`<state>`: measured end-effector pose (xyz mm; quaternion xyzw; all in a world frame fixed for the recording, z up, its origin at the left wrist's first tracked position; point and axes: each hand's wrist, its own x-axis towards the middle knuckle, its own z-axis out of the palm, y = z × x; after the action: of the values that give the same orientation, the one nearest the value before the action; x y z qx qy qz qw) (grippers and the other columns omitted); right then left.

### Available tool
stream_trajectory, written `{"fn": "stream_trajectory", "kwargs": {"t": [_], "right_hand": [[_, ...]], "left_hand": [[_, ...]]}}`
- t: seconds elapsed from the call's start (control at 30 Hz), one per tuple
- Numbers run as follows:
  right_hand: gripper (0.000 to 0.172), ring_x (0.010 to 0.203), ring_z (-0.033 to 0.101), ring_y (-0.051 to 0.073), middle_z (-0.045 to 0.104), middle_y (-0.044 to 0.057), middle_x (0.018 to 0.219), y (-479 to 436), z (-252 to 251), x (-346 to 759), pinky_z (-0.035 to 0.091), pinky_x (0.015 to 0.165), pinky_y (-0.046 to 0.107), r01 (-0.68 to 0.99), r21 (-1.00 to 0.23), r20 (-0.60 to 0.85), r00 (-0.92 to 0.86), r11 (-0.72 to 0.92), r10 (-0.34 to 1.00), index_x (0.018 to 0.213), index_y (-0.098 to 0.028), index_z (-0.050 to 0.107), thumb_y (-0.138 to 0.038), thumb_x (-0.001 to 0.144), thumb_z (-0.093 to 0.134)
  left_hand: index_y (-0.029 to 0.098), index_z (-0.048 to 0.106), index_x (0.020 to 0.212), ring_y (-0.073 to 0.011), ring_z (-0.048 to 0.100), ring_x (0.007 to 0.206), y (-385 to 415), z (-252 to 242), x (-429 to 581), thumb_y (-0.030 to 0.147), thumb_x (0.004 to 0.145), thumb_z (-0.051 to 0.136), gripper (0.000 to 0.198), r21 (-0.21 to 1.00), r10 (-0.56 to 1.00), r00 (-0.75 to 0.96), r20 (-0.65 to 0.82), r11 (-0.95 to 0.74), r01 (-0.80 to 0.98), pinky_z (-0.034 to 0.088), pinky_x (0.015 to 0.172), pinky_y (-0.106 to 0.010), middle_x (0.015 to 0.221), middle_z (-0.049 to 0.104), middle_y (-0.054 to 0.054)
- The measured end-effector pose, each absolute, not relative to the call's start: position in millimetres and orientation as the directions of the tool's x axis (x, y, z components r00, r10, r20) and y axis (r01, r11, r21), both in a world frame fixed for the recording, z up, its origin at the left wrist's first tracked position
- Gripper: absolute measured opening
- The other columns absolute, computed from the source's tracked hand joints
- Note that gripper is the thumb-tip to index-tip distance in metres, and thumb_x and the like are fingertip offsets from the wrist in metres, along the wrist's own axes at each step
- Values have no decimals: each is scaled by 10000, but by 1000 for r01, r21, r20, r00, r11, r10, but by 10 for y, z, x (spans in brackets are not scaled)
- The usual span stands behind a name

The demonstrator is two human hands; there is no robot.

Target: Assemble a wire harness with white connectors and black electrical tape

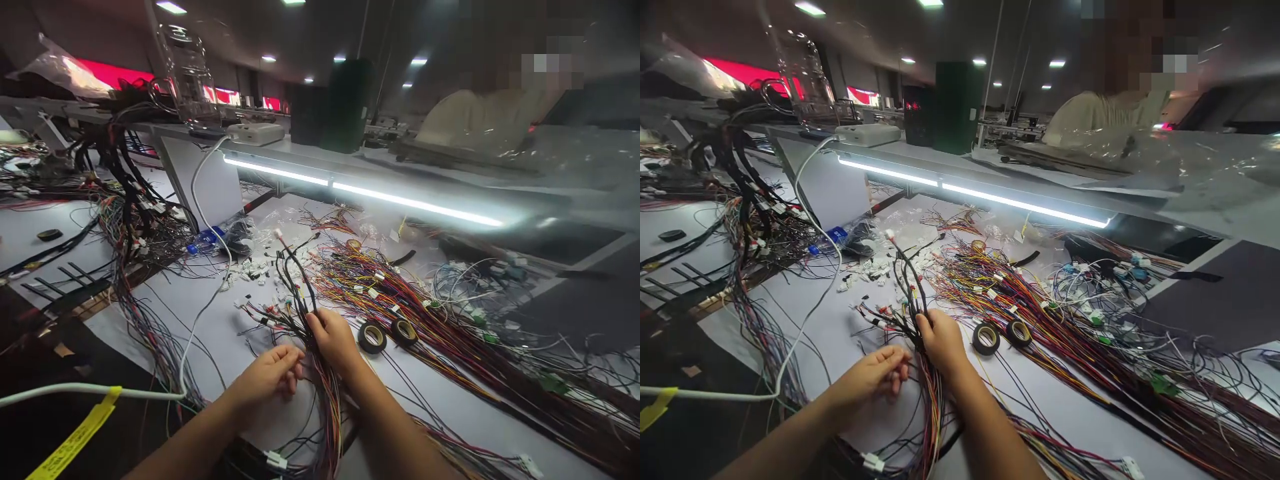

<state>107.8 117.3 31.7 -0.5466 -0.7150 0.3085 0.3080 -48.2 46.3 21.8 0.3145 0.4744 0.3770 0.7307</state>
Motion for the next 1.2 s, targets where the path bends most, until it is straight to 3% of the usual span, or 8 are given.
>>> {"fn": "stream_trajectory", "kwargs": {"t": [0.13,0.2,0.33,0.5,0.67,0.87,1.1,1.2], "right_hand": [[369,632,535,148,594,2,728,1035,319,1168,412,591,248,343,-930,95,-131,135,987,894,-203,534,-503,951,327],[356,540,507,131,564,-24,683,990,265,1174,406,523,242,82,-996,23,-76,29,997,929,-209,503,-535,936,362],[362,520,525,124,574,-36,671,948,112,1165,420,511,243,-373,-923,-93,-32,-98,995,898,-213,506,-567,839,556],[350,655,609,159,660,3,800,961,-5,1176,462,561,260,-506,-859,-86,-9,-79,996,929,-213,547,-533,809,621],[286,720,639,174,674,-7,824,985,-29,1193,489,604,280,-580,-809,-109,-8,-94,994,911,-227,545,-474,809,646],[257,706,625,160,638,-28,762,981,-65,1199,495,623,276,-631,-766,-131,-32,-122,991,897,-225,528,-412,807,679],[300,678,638,173,655,-22,772,987,-87,1197,492,577,284,-635,-764,-144,-9,-117,990,938,-236,521,-427,784,693],[294,684,647,177,666,-20,765,979,-91,1201,491,580,284,-637,-760,-132,-39,-127,990,955,-238,525,-407,786,696]], "left_hand": [[190,619,893,-130,635,797,476,234,-319,305,815,662,145,735,896,201,-395,440,-517,493,721,-244,899,668,-26],[189,643,952,-169,632,968,539,306,-253,192,799,631,153,663,893,269,-360,448,-599,479,847,-270,1029,686,-56],[166,676,928,-193,645,962,696,419,-181,158,751,588,198,510,846,383,-370,530,-678,495,830,-293,990,719,-73],[191,681,1002,-179,642,949,860,366,-56,158,731,676,273,669,910,192,-366,401,-625,487,739,-255,1015,722,-41],[184,665,1078,-173,619,1011,897,211,90,229,761,713,324,788,972,75,-222,224,-573,452,888,-260,1129,694,-50],[240,608,1175,-189,602,1099,837,126,32,242,795,700,391,725,952,139,-271,297,-621,456,929,-291,1202,667,-45],[157,656,1061,-173,693,832,916,125,-70,44,725,643,355,602,881,182,-436,436,-668,536,683,-229,928,746,-63],[154,668,1041,-179,697,799,915,119,-39,15,712,615,361,601,878,223,-423,456,-656,540,682,-246,918,749,-61]]}}
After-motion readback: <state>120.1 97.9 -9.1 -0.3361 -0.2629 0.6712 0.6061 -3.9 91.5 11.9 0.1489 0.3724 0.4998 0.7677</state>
